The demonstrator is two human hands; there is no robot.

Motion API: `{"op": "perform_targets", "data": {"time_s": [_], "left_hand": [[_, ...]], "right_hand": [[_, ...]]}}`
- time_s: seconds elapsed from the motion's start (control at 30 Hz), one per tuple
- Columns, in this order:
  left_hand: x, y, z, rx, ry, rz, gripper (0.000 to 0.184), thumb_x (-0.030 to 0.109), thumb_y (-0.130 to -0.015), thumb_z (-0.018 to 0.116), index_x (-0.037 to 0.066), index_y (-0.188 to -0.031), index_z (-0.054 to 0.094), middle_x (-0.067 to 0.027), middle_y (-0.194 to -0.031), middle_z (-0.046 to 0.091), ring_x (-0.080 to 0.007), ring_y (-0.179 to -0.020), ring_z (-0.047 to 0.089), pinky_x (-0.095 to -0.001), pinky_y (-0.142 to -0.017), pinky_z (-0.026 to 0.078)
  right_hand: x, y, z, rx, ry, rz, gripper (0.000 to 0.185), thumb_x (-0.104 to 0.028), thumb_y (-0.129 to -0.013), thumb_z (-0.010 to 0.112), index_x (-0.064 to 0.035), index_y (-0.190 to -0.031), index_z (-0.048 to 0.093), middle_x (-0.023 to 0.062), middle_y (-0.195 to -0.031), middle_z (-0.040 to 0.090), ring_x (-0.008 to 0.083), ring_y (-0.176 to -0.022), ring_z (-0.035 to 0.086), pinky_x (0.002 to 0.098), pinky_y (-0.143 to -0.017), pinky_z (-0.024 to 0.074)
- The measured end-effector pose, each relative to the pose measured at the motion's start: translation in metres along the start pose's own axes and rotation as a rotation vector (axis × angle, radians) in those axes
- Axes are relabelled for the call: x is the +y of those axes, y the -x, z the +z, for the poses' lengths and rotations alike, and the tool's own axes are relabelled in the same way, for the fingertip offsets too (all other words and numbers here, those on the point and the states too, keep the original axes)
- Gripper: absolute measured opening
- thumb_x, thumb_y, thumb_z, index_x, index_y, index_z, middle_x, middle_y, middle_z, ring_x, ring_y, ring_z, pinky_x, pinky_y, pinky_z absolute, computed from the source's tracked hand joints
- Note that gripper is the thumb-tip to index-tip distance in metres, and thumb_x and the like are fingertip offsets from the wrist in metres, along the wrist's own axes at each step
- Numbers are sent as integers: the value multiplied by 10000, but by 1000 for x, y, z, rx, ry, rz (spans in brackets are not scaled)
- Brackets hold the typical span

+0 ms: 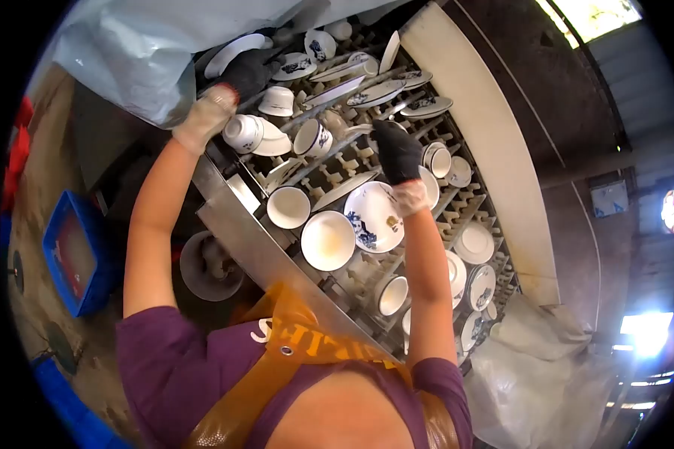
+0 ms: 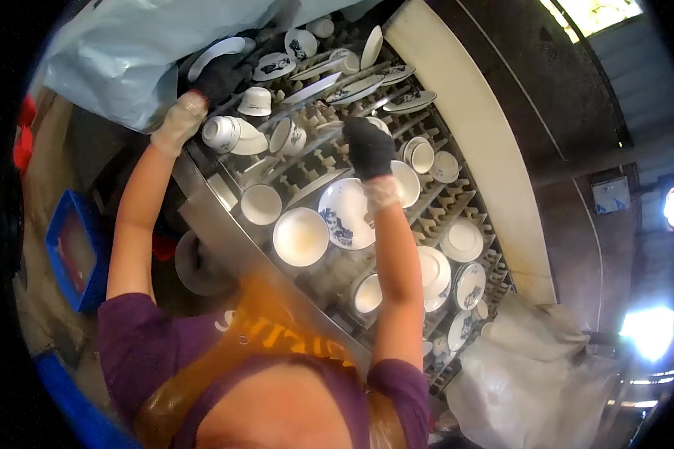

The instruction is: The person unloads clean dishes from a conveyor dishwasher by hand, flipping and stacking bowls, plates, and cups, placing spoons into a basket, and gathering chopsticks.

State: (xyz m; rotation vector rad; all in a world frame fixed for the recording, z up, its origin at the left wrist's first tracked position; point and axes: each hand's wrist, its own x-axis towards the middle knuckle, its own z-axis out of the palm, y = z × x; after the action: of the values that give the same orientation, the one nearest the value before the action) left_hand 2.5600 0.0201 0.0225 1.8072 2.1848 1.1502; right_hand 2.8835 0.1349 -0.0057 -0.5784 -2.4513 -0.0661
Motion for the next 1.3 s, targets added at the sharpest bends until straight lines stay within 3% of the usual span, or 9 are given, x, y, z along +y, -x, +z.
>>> {"op": "perform_targets", "data": {"time_s": [0.27,0.37,0.57,0.7,0.73,0.77,0.83,1.03,1.3], "left_hand": [[133,159,-37,-74,583,100,509,305,-878,572,-15,-1251,441,-110,-1169,544,-197,-1031,534,-309,-848,449],[112,229,-22,34,915,-469,421,157,-789,668,-3,-1153,529,-113,-979,634,-204,-908,603,-306,-751,492],[76,405,-44,287,-427,-171,394,75,-782,644,46,-1158,530,-164,-1094,571,-241,-890,600,-350,-737,491],[24,470,-29,560,824,-1032,426,194,-790,672,-20,-1134,541,-149,-1107,585,-257,-942,578,-365,-813,461],[0,488,-22,380,537,-1064,465,246,-799,666,-63,-1119,532,-122,-1113,578,-237,-948,557,-379,-809,455],[-28,511,-8,90,-344,-837,502,367,-776,668,39,-1137,549,-170,-912,645,-296,-799,626,-376,-669,477],[-91,527,24,-210,-344,-954,591,476,-725,662,46,-1121,574,-204,-958,632,-356,-867,614,-408,-696,476],[-2,388,2,305,270,-625,270,149,-809,624,5,-1036,609,-136,-947,652,-209,-860,620,-313,-761,474],[73,234,-25,99,345,-108,220,105,-787,635,1,-981,624,-135,-905,645,-250,-841,626,-329,-747,490]], "right_hand": [[-152,-12,-85,-342,-1162,423,204,-137,-867,606,16,-1001,615,36,-747,643,75,-607,591,218,-543,478],[-173,-18,-76,-434,-987,-8,283,-253,-850,623,-22,-1013,623,103,-803,657,159,-659,635,292,-631,508],[-82,-43,54,-625,-6,-125,498,-230,-659,688,-138,-1136,578,131,-1071,620,315,-984,593,407,-870,451],[-17,-79,87,-540,-597,-146,404,-242,-651,697,-74,-1015,644,164,-1000,636,308,-925,612,382,-821,482],[-13,-85,83,-572,-303,-20,390,-249,-668,686,-69,-1011,643,175,-990,635,315,-916,612,380,-806,484],[-16,-95,72,-590,-6,102,377,-256,-684,674,-64,-1007,643,185,-980,633,321,-907,613,378,-790,487],[-34,-95,71,-653,129,234,368,-297,-703,653,-62,-986,646,194,-960,633,326,-889,614,384,-776,486],[-127,-70,88,-656,-316,9,724,-524,-675,695,-21,-1169,530,221,-1095,588,353,-1037,562,385,-869,449],[-116,-79,-18,-591,-606,508,517,-312,-678,745,10,-1060,611,172,-861,667,243,-837,648,332,-777,498]]}}
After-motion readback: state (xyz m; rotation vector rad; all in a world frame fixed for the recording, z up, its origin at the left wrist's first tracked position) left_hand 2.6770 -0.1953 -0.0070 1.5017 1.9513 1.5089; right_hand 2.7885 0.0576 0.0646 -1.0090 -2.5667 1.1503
